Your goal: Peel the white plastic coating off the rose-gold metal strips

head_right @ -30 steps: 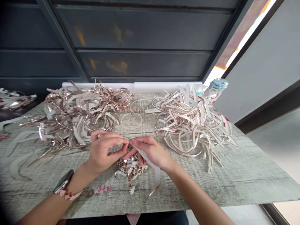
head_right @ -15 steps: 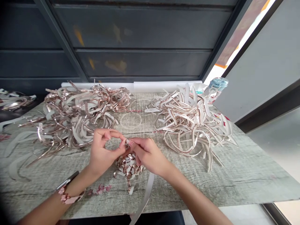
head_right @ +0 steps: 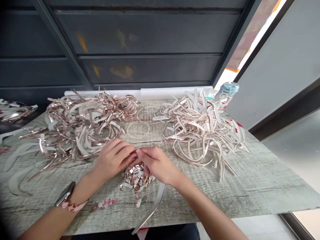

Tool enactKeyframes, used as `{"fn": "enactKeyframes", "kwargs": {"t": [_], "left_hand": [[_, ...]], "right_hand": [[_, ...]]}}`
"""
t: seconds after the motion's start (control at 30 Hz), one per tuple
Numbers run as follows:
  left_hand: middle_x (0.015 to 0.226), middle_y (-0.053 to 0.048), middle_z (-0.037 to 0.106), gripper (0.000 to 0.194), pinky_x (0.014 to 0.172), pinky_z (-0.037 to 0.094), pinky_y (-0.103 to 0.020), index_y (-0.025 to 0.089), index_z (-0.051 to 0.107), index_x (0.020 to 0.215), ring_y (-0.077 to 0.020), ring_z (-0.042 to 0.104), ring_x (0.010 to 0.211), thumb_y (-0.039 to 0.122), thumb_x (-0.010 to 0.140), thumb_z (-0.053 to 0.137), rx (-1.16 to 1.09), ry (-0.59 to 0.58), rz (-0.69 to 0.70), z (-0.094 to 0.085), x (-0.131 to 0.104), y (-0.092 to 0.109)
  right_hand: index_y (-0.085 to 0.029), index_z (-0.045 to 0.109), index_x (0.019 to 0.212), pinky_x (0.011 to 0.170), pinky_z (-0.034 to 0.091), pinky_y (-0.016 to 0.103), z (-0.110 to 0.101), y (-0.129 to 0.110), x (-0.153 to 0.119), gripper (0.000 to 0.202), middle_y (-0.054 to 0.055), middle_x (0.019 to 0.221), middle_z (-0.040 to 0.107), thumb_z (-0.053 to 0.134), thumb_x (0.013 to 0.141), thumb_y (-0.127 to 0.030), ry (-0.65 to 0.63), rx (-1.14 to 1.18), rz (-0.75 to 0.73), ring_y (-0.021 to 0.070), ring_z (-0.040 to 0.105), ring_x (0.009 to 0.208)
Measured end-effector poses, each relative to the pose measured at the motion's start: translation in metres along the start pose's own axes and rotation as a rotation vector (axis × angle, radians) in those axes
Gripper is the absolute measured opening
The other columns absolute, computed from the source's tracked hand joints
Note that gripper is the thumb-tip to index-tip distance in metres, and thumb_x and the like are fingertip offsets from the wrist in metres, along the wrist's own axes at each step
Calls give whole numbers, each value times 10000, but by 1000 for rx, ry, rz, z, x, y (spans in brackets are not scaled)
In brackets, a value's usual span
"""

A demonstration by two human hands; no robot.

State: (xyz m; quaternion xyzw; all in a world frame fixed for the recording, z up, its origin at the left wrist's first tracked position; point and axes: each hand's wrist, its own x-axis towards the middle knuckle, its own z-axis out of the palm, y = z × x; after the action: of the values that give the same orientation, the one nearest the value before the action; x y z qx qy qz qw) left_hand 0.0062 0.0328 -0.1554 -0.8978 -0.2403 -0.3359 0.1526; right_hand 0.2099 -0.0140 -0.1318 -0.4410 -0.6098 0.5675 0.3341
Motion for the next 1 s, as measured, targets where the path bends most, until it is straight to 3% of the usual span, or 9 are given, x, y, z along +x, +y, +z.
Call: {"fn": "enactKeyframes", "kwargs": {"t": [0.17,0.3,0.4,0.57,0.7,0.77,0.83,0.9,1.0], "left_hand": [[693,-10,631,119,649,387,-349,210,559,855,-197,521,661,169,967,560,22,52,55,2,2,3],[687,2,599,134,636,374,-331,207,522,852,-182,498,644,141,967,542,-84,171,-104,5,3,11],[687,25,548,165,626,382,-287,212,506,836,-148,492,633,168,995,512,-315,148,-348,4,1,22],[694,50,520,211,595,399,-224,221,514,853,-105,502,614,296,1045,472,-855,105,-742,-1,4,37],[740,30,555,263,680,436,-228,213,563,886,-115,558,702,408,1039,477,-1236,126,-868,-1,8,37],[739,9,573,408,682,439,-253,210,580,918,-139,567,715,493,1064,325,-1368,114,-889,-1,7,34],[751,-7,585,494,660,420,-273,210,581,942,-156,555,713,541,1059,234,-1320,95,-835,-2,5,31],[768,-1,579,375,649,387,-275,210,576,924,-152,522,704,523,1031,398,-1061,53,-731,-6,3,27],[732,19,548,201,674,356,-273,201,557,818,-139,486,703,319,979,581,-681,11,-579,-14,4,24]], "right_hand": [[-163,779,844,478,350,234,0,2,-1,467,-31,454,512,453,1038,-436,1,-101,7,105,450,428],[-165,738,845,509,389,228,3,0,-3,428,-40,488,513,446,1048,-404,31,-172,-71,103,458,460],[-169,729,843,519,390,224,2,-4,-5,417,-45,519,519,429,1061,-360,35,-245,-138,98,459,478],[-188,723,902,666,454,231,-3,-6,-6,347,-3,781,725,449,1066,-326,52,-339,-286,103,599,626],[-206,726,913,811,463,257,-6,-5,-3,248,13,872,752,537,1036,-310,146,-415,-425,150,660,834],[-200,712,887,800,468,251,-6,-5,-2,276,9,830,741,506,1049,-285,147,-394,-421,142,665,806],[-191,684,851,756,473,240,-4,-6,-3,307,-1,765,719,474,1061,-271,132,-365,-382,127,664,741],[-187,662,823,728,473,242,-2,-5,-3,319,-8,720,696,474,1062,-283,122,-367,-345,124,656,699],[-188,660,808,743,482,263,-1,-4,-2,337,0,736,703,473,1063,-304,96,-387,-336,137,660,718]]}}
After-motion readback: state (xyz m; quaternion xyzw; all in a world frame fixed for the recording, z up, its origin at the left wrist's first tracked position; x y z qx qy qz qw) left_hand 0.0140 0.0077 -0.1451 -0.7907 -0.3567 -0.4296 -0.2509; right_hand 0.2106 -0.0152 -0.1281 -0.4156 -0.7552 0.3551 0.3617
